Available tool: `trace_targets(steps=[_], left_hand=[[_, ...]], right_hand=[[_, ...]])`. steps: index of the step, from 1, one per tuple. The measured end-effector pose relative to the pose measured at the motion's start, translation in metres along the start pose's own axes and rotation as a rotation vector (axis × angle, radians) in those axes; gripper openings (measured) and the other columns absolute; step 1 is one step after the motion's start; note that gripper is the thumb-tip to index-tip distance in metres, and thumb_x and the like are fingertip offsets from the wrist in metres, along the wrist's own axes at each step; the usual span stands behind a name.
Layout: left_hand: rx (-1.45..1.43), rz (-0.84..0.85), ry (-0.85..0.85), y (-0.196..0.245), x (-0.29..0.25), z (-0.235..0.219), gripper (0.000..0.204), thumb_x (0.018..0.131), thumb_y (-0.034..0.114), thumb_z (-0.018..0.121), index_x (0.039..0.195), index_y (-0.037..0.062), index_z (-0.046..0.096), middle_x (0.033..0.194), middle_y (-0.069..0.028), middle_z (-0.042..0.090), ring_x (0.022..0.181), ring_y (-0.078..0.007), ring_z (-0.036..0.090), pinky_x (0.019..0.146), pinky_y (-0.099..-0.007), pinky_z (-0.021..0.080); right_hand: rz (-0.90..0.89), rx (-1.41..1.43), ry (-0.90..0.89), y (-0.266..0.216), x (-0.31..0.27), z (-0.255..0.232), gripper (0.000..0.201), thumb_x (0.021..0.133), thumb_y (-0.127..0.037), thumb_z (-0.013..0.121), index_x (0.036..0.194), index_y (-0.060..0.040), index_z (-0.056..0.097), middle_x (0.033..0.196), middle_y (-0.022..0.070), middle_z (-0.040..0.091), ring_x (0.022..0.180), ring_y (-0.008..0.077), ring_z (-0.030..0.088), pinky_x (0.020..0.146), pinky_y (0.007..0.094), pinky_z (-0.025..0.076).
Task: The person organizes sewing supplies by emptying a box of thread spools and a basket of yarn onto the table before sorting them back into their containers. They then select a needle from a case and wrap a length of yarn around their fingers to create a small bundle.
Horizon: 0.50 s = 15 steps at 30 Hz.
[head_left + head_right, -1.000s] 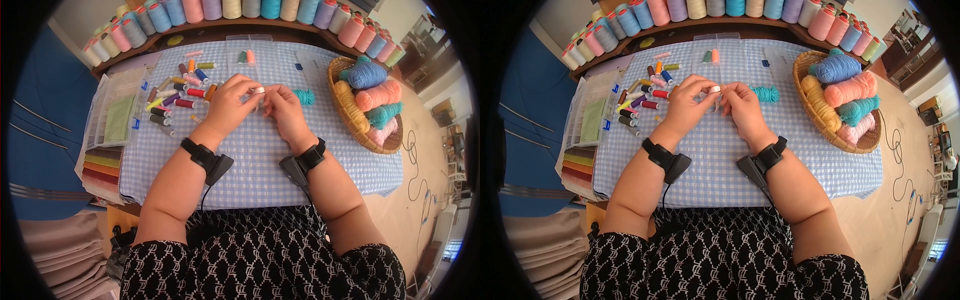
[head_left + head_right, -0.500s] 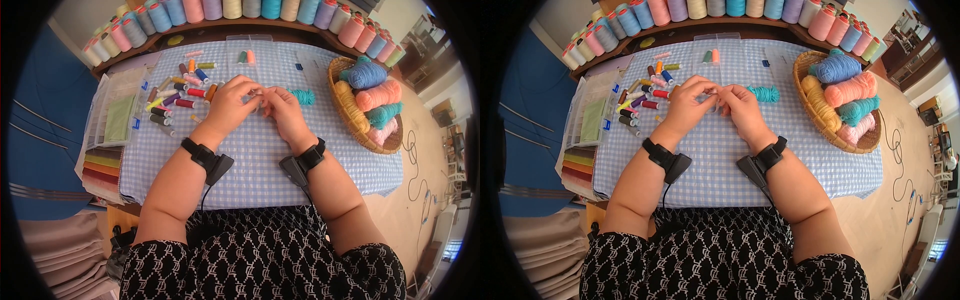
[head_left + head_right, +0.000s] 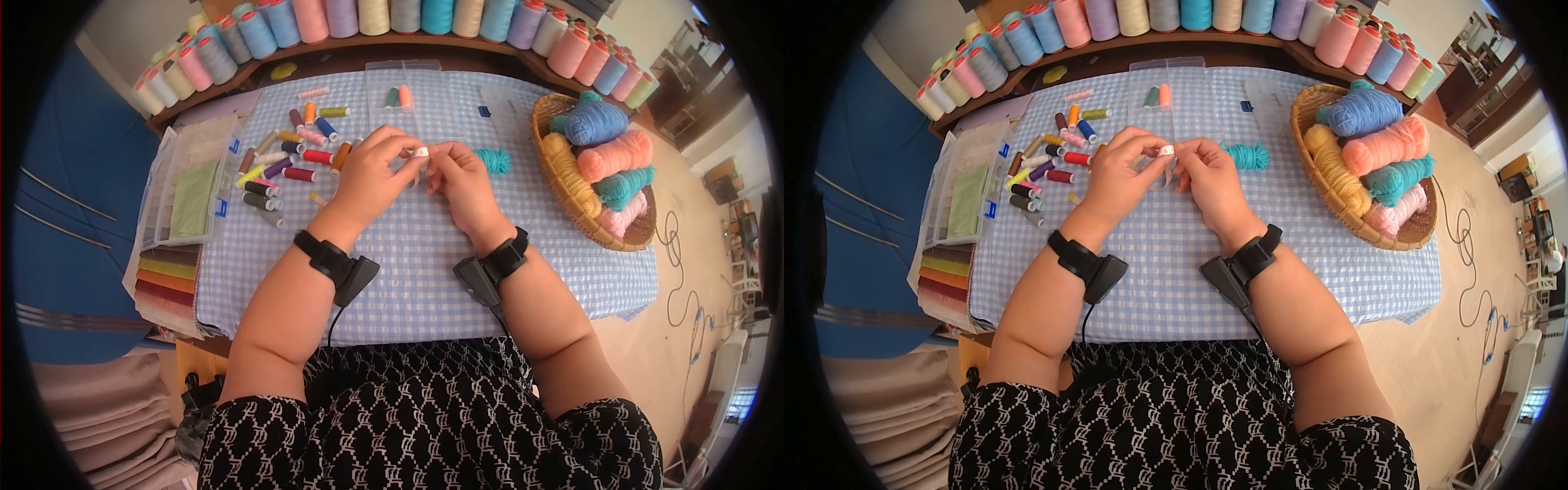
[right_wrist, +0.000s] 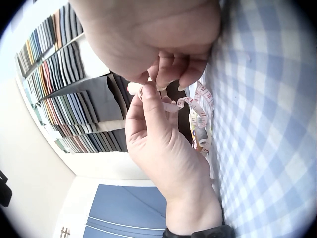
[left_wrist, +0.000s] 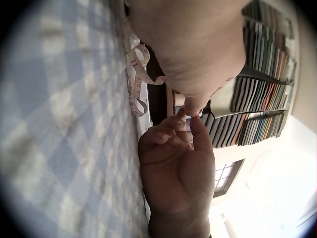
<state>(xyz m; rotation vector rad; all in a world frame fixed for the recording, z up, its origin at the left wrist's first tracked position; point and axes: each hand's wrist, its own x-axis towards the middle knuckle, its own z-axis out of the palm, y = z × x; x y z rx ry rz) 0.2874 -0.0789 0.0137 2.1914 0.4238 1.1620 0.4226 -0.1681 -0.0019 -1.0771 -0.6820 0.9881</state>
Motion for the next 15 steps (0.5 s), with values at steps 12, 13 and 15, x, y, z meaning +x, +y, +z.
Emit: trace_targets(steps=[12, 13, 15], left_hand=[[0.034, 0.036, -0.052, 0.0003, 0.0004, -0.0029, 0.017, 0.081, 0.002, 0.075, 0.097, 0.0025, 0.071, 0.097, -0.0068, 0.067, 0.083, -0.0208, 0.069, 0.073, -0.0296, 0.056], [0.037, 0.028, -0.055, 0.0006, 0.0002, -0.0027, 0.017, 0.080, 0.002, 0.075, 0.097, 0.0027, 0.071, 0.097, -0.0067, 0.067, 0.083, -0.0207, 0.069, 0.073, -0.0296, 0.055], [0.036, 0.018, -0.057, 0.0009, -0.0001, -0.0022, 0.018, 0.080, 0.001, 0.075, 0.097, 0.0027, 0.071, 0.097, -0.0066, 0.067, 0.084, -0.0205, 0.069, 0.073, -0.0297, 0.055]], right_hand=[[-0.007, -0.060, -0.136, 0.0000, 0.0007, -0.0021, 0.022, 0.096, -0.024, 0.066, 0.092, -0.0031, 0.067, 0.075, -0.0009, 0.061, 0.064, 0.0056, 0.051, 0.059, 0.0201, 0.041], [-0.003, -0.064, -0.140, -0.0009, 0.0004, -0.0025, 0.022, 0.096, -0.025, 0.066, 0.092, -0.0030, 0.067, 0.075, -0.0009, 0.061, 0.064, 0.0056, 0.051, 0.059, 0.0201, 0.041], [0.002, -0.068, -0.141, -0.0007, 0.0004, -0.0022, 0.022, 0.097, -0.024, 0.065, 0.091, -0.0031, 0.068, 0.075, -0.0008, 0.061, 0.065, 0.0057, 0.051, 0.060, 0.0201, 0.041]])
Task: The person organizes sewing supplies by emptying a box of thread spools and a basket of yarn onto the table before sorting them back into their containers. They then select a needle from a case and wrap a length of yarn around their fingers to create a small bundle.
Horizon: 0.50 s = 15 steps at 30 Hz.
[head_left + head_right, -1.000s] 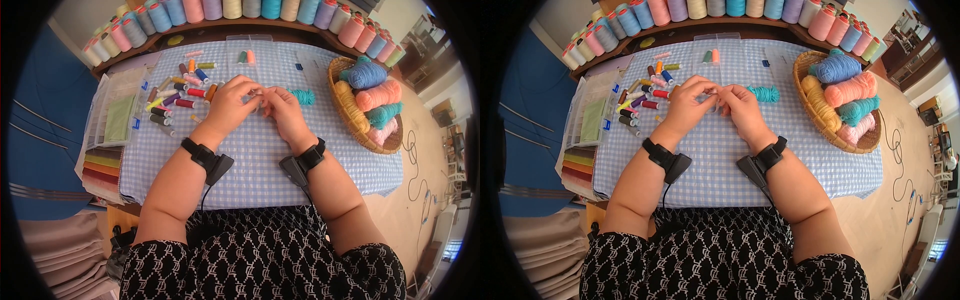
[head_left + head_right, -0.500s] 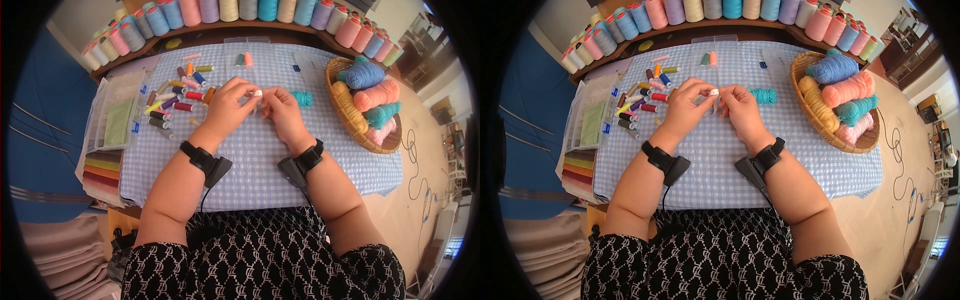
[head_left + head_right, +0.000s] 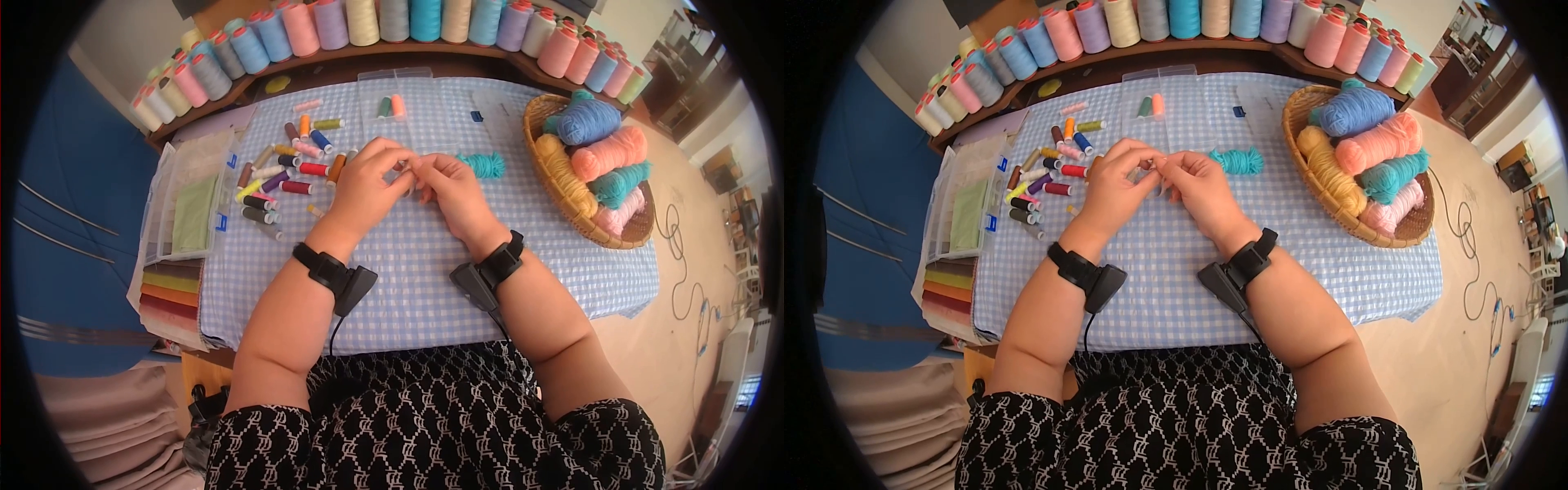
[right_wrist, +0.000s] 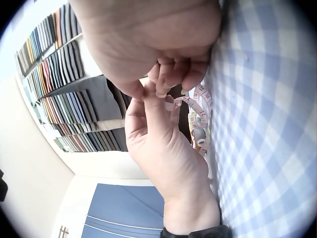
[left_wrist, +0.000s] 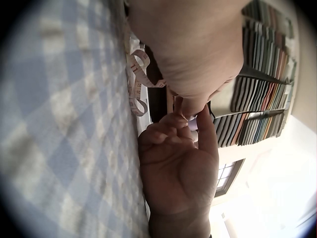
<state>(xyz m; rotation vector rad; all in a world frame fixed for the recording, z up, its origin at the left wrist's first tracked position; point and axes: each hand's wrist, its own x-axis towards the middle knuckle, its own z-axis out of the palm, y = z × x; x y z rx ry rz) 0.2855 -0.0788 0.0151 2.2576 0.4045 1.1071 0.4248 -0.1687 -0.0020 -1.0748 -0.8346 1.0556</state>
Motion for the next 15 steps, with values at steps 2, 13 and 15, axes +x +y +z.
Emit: trace_targets(steps=[2, 13, 15], left_hand=[[-0.009, -0.002, 0.003, -0.0007, -0.0002, 0.0005, 0.018, 0.080, 0.001, 0.075, 0.098, 0.0024, 0.071, 0.097, -0.0065, 0.067, 0.084, -0.0203, 0.069, 0.074, -0.0295, 0.055], [-0.044, -0.001, 0.020, -0.0063, 0.0005, 0.0051, 0.014, 0.086, 0.007, 0.072, 0.099, 0.0017, 0.070, 0.097, -0.0085, 0.064, 0.084, -0.0227, 0.066, 0.073, -0.0313, 0.053], [-0.046, 0.017, 0.024, -0.0097, 0.0008, 0.0064, 0.014, 0.086, 0.007, 0.072, 0.099, 0.0014, 0.070, 0.096, -0.0082, 0.064, 0.084, -0.0219, 0.066, 0.073, -0.0309, 0.053]], right_hand=[[0.006, 0.005, 0.001, 0.0002, -0.0001, 0.0000, 0.022, 0.097, -0.023, 0.063, 0.090, -0.0032, 0.067, 0.075, -0.0006, 0.061, 0.065, 0.0060, 0.051, 0.060, 0.0203, 0.041], [0.025, 0.137, 0.015, 0.0034, 0.0006, -0.0013, 0.024, 0.100, -0.023, 0.054, 0.091, -0.0033, 0.065, 0.075, 0.0009, 0.061, 0.064, 0.0080, 0.052, 0.060, 0.0212, 0.042], [0.026, 0.136, 0.037, 0.0012, -0.0004, -0.0005, 0.022, 0.100, -0.022, 0.056, 0.093, -0.0030, 0.064, 0.075, 0.0010, 0.061, 0.063, 0.0079, 0.052, 0.059, 0.0214, 0.043]])
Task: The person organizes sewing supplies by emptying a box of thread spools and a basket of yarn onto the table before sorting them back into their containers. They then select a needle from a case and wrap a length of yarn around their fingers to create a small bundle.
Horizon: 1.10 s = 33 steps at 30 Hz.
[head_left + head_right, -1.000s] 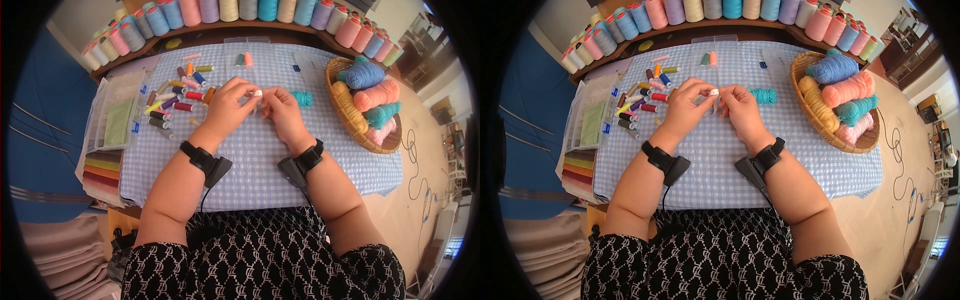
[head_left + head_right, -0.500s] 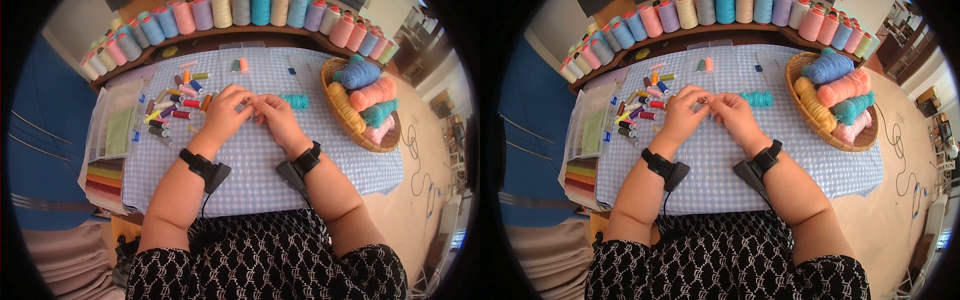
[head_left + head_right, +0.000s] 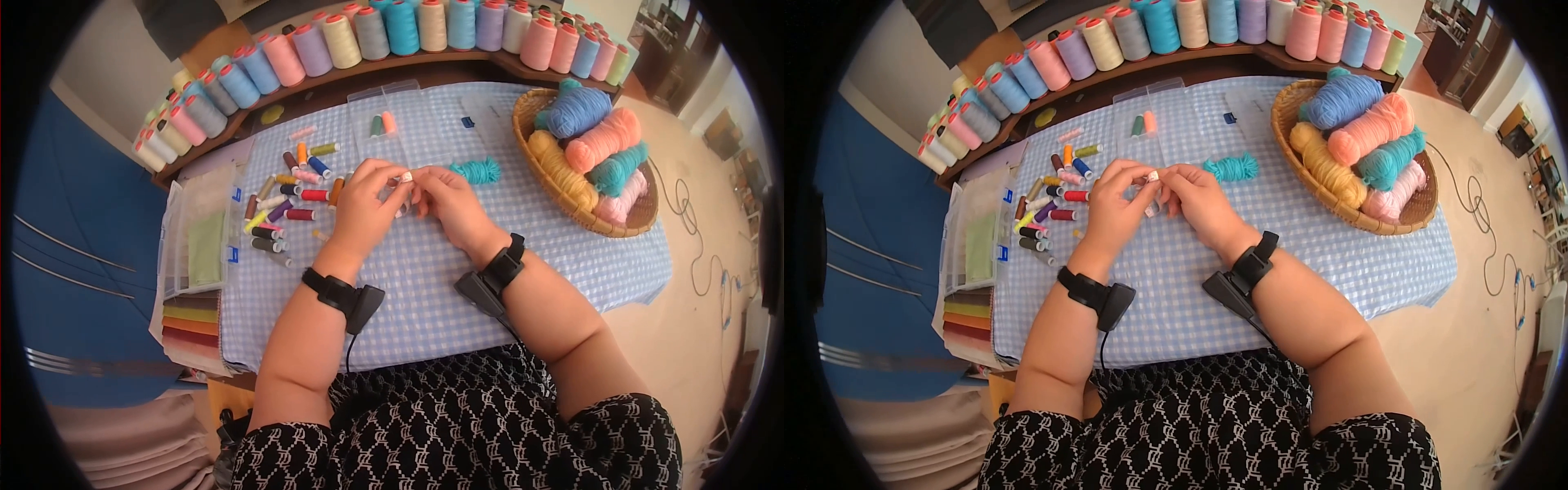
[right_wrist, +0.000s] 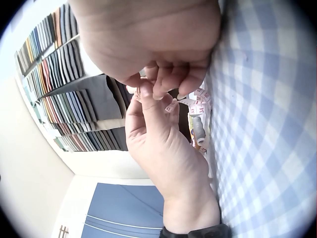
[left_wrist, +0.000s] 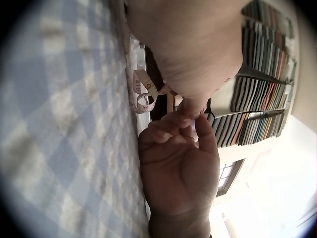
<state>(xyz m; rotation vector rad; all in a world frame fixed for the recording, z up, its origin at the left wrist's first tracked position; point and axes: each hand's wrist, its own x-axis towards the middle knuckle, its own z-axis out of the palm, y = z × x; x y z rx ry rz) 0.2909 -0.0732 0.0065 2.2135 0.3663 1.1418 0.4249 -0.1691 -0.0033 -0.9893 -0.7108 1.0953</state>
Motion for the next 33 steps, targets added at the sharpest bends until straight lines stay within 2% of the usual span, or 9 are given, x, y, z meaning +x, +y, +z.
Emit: trace_targets(steps=[5, 13, 20, 26, 29, 33], left_hand=[[-0.023, -0.037, -0.007, 0.006, 0.001, -0.001, 0.016, 0.084, -0.001, 0.071, 0.100, -0.0016, 0.069, 0.096, -0.0085, 0.065, 0.083, -0.0175, 0.065, 0.075, -0.0285, 0.053], [-0.015, -0.032, -0.025, 0.007, 0.001, -0.002, 0.017, 0.083, -0.002, 0.072, 0.099, -0.0008, 0.069, 0.096, -0.0078, 0.064, 0.085, -0.0175, 0.065, 0.076, -0.0287, 0.053], [0.006, -0.021, -0.020, 0.010, 0.001, -0.001, 0.017, 0.083, -0.002, 0.071, 0.100, 0.0001, 0.070, 0.095, -0.0070, 0.064, 0.086, -0.0175, 0.066, 0.076, -0.0288, 0.054], [-0.013, -0.086, -0.037, 0.011, 0.000, -0.001, 0.020, 0.084, -0.002, 0.071, 0.104, 0.0011, 0.070, 0.095, -0.0060, 0.064, 0.079, -0.0151, 0.062, 0.072, -0.0271, 0.051], [-0.037, -0.079, -0.025, 0.008, -0.001, -0.001, 0.021, 0.083, -0.002, 0.072, 0.103, 0.0011, 0.069, 0.095, -0.0058, 0.063, 0.077, -0.0144, 0.060, 0.070, -0.0264, 0.050], [0.000, 0.002, 0.027, 0.009, 0.000, 0.000, 0.017, 0.083, 0.000, 0.073, 0.100, 0.0024, 0.070, 0.093, -0.0055, 0.063, 0.079, -0.0165, 0.066, 0.068, -0.0269, 0.054]], right_hand=[[-0.017, -0.017, 0.044, 0.000, 0.000, 0.001, 0.018, 0.098, -0.020, 0.062, 0.098, -0.0024, 0.062, 0.076, 0.0012, 0.060, 0.061, 0.0072, 0.053, 0.057, 0.0217, 0.046], [-0.047, -0.071, -0.004, 0.000, 0.000, 0.000, 0.019, 0.095, -0.021, 0.067, 0.098, -0.0026, 0.064, 0.081, 0.0015, 0.066, 0.064, 0.0049, 0.055, 0.057, 0.0205, 0.045], [-0.011, -0.016, -0.053, -0.001, 0.001, -0.001, 0.018, 0.096, -0.021, 0.065, 0.092, -0.0044, 0.065, 0.076, -0.0007, 0.062, 0.063, 0.0054, 0.053, 0.057, 0.0202, 0.044], [0.031, 0.092, -0.036, 0.000, 0.002, -0.003, 0.019, 0.097, -0.023, 0.062, 0.090, -0.0056, 0.065, 0.072, -0.0018, 0.059, 0.060, 0.0071, 0.051, 0.057, 0.0216, 0.043], [0.043, 0.096, -0.030, -0.001, 0.002, -0.002, 0.020, 0.097, -0.023, 0.062, 0.090, -0.0053, 0.064, 0.072, -0.0013, 0.059, 0.059, 0.0077, 0.051, 0.057, 0.0221, 0.044], [0.032, 0.057, 0.020, -0.002, -0.001, 0.003, 0.021, 0.097, -0.023, 0.063, 0.094, -0.0030, 0.063, 0.073, -0.0005, 0.060, 0.060, 0.0073, 0.052, 0.056, 0.0221, 0.045]])
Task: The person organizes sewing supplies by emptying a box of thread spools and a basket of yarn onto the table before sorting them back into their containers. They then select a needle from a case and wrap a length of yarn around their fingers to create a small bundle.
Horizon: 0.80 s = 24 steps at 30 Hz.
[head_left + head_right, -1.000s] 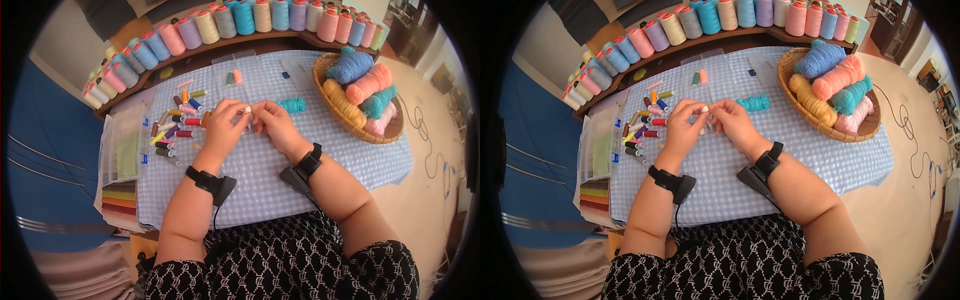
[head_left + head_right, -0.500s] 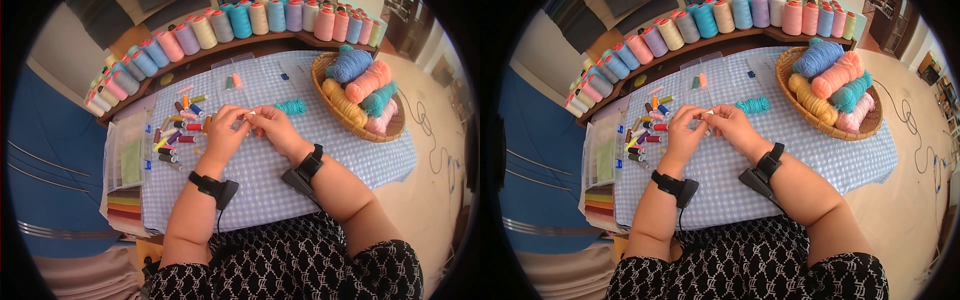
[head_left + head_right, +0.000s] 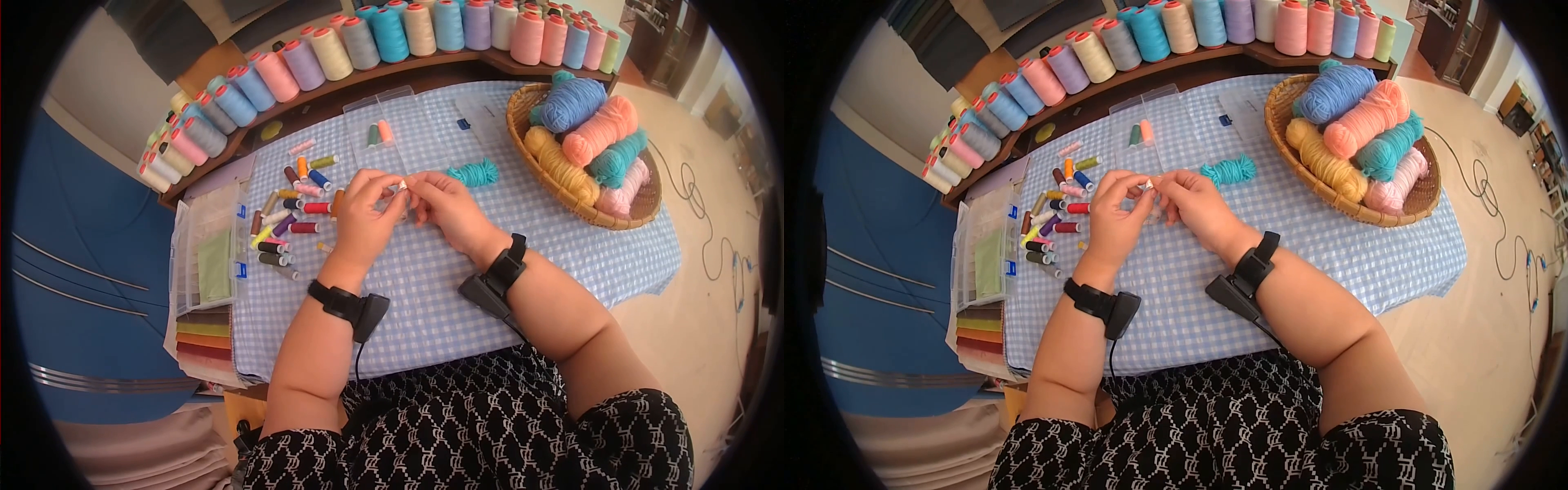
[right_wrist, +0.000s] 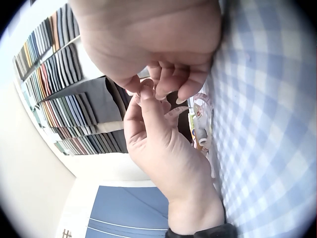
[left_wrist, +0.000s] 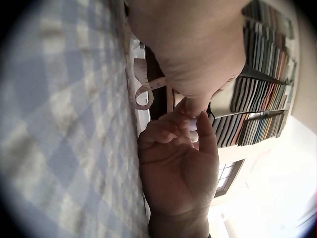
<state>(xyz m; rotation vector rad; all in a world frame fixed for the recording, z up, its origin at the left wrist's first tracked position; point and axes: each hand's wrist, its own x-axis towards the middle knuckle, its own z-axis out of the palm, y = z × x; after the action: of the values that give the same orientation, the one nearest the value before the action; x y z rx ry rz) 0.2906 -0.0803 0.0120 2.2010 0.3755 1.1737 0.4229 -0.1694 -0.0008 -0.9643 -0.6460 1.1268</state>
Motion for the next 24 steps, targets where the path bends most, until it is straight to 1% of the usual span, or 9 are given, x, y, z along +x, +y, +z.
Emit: trace_targets(steps=[1, 4, 10, 13, 19, 24], left_hand=[[0.004, 0.012, 0.009, 0.0006, 0.0002, 0.0000, 0.017, 0.083, 0.000, 0.073, 0.099, 0.0022, 0.070, 0.094, -0.0056, 0.062, 0.079, -0.0166, 0.066, 0.068, -0.0269, 0.054], [0.022, 0.039, 0.016, -0.0019, 0.0006, 0.0005, 0.016, 0.083, 0.000, 0.073, 0.098, 0.0019, 0.069, 0.095, -0.0060, 0.062, 0.080, -0.0167, 0.066, 0.068, -0.0269, 0.054], [0.031, 0.014, -0.009, -0.0018, 0.0009, -0.0004, 0.018, 0.082, 0.000, 0.074, 0.099, 0.0022, 0.069, 0.097, -0.0066, 0.062, 0.083, -0.0173, 0.066, 0.070, -0.0277, 0.055], [0.024, 0.016, -0.025, -0.0026, 0.0008, -0.0011, 0.018, 0.081, 0.000, 0.073, 0.099, 0.0021, 0.069, 0.097, -0.0068, 0.062, 0.084, -0.0180, 0.066, 0.072, -0.0281, 0.055], [-0.004, -0.001, -0.042, -0.0019, 0.0003, -0.0004, 0.017, 0.083, 0.002, 0.074, 0.100, 0.0013, 0.070, 0.098, -0.0074, 0.062, 0.085, -0.0188, 0.066, 0.075, -0.0289, 0.056], [-0.021, -0.034, -0.045, -0.0015, 0.0004, 0.0004, 0.015, 0.085, 0.005, 0.075, 0.099, 0.0013, 0.070, 0.096, -0.0073, 0.063, 0.085, -0.0181, 0.066, 0.074, -0.0286, 0.056]], right_hand=[[-0.009, -0.018, 0.028, -0.0007, -0.0012, 0.0019, 0.021, 0.097, -0.023, 0.064, 0.096, -0.0023, 0.062, 0.074, -0.0002, 0.060, 0.061, 0.0071, 0.052, 0.056, 0.0220, 0.045], [-0.089, -0.117, 0.025, -0.0012, -0.0023, 0.0011, 0.023, 0.096, -0.023, 0.066, 0.100, -0.0009, 0.061, 0.077, 0.0012, 0.063, 0.062, 0.0062, 0.053, 0.056, 0.0214, 0.046], [-0.096, -0.163, 0.005, -0.0009, -0.0019, -0.0004, 0.024, 0.096, -0.025, 0.067, 0.097, -0.0008, 0.064, 0.080, 0.0020, 0.065, 0.063, 0.0056, 0.053, 0.057, 0.0205, 0.045], [-0.088, -0.175, -0.006, -0.0036, -0.0029, 0.0005, 0.021, 0.095, -0.022, 0.066, 0.095, -0.0009, 0.066, 0.079, 0.0018, 0.064, 0.064, 0.0065, 0.053, 0.058, 0.0211, 0.044], [-0.051, -0.077, -0.019, 0.0003, -0.0004, -0.0039, 0.020, 0.093, -0.018, 0.056, 0.094, -0.0009, 0.067, 0.076, 0.0024, 0.062, 0.064, 0.0098, 0.053, 0.060, 0.0227, 0.044], [-0.020, -0.039, -0.045, 0.0029, 0.0016, -0.0054, 0.023, 0.097, -0.021, 0.053, 0.093, -0.0019, 0.067, 0.077, 0.0020, 0.061, 0.064, 0.0096, 0.052, 0.061, 0.0226, 0.044]])
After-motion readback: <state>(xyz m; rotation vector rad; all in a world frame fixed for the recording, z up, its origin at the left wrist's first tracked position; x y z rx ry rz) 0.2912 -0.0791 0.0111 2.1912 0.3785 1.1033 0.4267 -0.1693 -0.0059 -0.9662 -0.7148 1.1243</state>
